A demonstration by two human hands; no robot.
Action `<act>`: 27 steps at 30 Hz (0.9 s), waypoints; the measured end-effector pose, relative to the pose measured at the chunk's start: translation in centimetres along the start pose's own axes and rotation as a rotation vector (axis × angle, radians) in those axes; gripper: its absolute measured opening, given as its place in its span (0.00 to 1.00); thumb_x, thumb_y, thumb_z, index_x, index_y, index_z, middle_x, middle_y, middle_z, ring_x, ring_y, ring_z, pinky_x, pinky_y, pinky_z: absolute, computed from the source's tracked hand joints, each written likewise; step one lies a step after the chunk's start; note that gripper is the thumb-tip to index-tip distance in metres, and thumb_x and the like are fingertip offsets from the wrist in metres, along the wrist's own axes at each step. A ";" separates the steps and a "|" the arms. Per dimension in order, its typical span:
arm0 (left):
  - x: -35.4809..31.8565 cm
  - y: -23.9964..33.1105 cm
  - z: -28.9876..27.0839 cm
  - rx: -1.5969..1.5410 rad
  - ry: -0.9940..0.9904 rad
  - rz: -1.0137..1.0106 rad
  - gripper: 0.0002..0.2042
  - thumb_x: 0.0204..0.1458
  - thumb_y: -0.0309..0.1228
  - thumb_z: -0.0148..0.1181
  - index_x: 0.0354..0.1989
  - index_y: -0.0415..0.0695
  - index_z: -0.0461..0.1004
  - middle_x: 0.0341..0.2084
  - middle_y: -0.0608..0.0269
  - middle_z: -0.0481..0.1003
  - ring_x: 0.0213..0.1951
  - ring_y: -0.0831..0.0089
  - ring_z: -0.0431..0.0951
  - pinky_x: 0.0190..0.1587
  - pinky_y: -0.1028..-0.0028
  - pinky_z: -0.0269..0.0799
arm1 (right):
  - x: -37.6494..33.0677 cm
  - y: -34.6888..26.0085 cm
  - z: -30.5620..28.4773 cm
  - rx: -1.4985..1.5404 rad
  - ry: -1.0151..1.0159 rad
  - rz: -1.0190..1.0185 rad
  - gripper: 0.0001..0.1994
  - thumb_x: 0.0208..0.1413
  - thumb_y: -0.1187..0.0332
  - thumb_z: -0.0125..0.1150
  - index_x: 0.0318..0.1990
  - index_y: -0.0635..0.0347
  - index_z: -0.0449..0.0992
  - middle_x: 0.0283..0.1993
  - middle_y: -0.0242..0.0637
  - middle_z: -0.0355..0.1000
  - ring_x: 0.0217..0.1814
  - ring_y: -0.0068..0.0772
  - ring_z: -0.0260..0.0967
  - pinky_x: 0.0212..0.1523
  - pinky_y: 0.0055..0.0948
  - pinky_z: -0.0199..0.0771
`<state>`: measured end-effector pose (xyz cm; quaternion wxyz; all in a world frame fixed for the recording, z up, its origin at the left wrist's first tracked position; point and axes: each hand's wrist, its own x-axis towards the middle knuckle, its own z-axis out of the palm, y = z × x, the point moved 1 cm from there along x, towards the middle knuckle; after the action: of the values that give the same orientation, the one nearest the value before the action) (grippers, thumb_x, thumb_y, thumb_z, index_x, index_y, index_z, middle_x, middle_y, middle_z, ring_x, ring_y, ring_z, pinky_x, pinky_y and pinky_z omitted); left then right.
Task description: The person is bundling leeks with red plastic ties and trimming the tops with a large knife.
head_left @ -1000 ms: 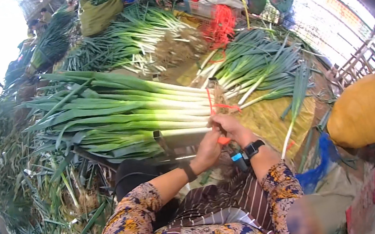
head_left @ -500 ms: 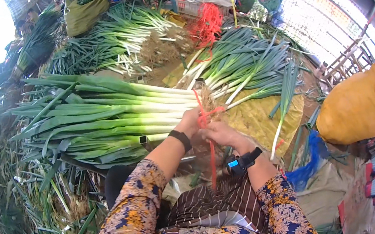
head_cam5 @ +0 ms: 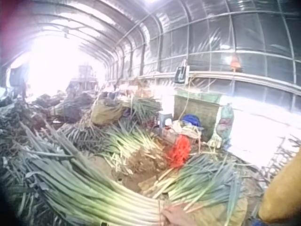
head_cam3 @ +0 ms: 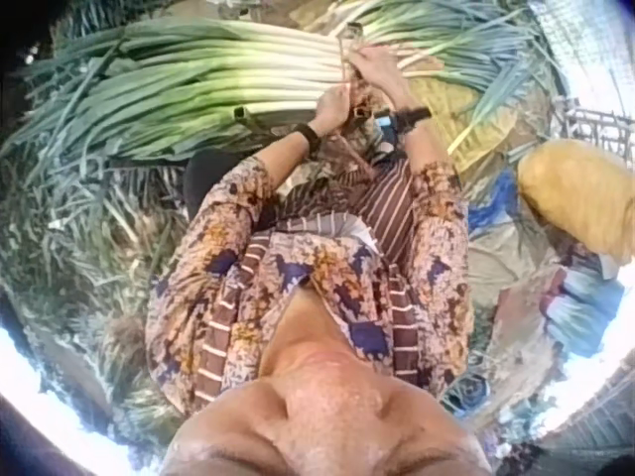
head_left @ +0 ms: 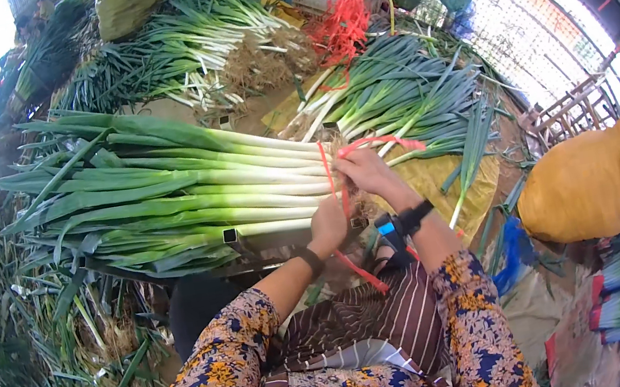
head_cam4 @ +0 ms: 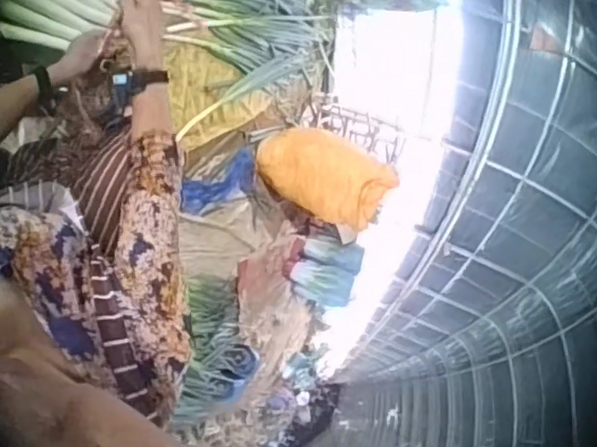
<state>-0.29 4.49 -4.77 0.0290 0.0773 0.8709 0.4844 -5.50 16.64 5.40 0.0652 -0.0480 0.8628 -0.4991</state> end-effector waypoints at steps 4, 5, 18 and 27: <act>-0.2 0.5 -0.7 -0.141 -0.019 -0.079 0.13 0.50 0.38 0.49 0.35 0.40 0.71 0.28 0.41 0.74 0.34 0.47 0.74 0.36 0.54 0.67 | 4.6 -0.7 3.1 -0.120 -0.206 0.033 0.13 0.50 0.62 0.53 0.29 0.65 0.76 0.19 0.38 0.71 0.21 0.28 0.70 0.26 0.29 0.73; 0.0 -0.4 -0.6 0.039 -0.061 -0.119 0.14 0.51 0.39 0.48 0.36 0.40 0.71 0.27 0.42 0.74 0.33 0.47 0.74 0.35 0.54 0.67 | 4.8 -0.9 4.0 -0.118 -0.221 0.034 0.13 0.50 0.62 0.53 0.29 0.65 0.76 0.19 0.38 0.71 0.21 0.28 0.70 0.26 0.29 0.73; 1.1 -1.7 -0.2 -0.132 -0.075 0.013 0.17 0.55 0.37 0.40 0.27 0.38 0.71 0.21 0.44 0.72 0.28 0.47 0.72 0.33 0.54 0.66 | 3.8 5.1 3.2 0.660 -0.034 0.345 0.14 0.56 0.64 0.54 0.39 0.69 0.71 0.28 0.36 0.70 0.27 0.28 0.72 0.28 0.21 0.75; 0.9 -0.9 -1.1 -0.327 -0.179 0.016 0.17 0.57 0.40 0.42 0.27 0.40 0.71 0.12 0.64 0.68 0.12 0.72 0.65 0.15 0.73 0.60 | 3.8 6.4 3.8 0.130 0.006 0.276 0.12 0.53 0.65 0.53 0.35 0.68 0.73 0.26 0.40 0.74 0.20 0.26 0.72 0.18 0.26 0.70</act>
<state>-1.41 3.29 -4.94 0.1144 0.1214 0.7740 0.6108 -8.74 16.04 -2.24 0.1334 0.0770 0.8272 -0.5404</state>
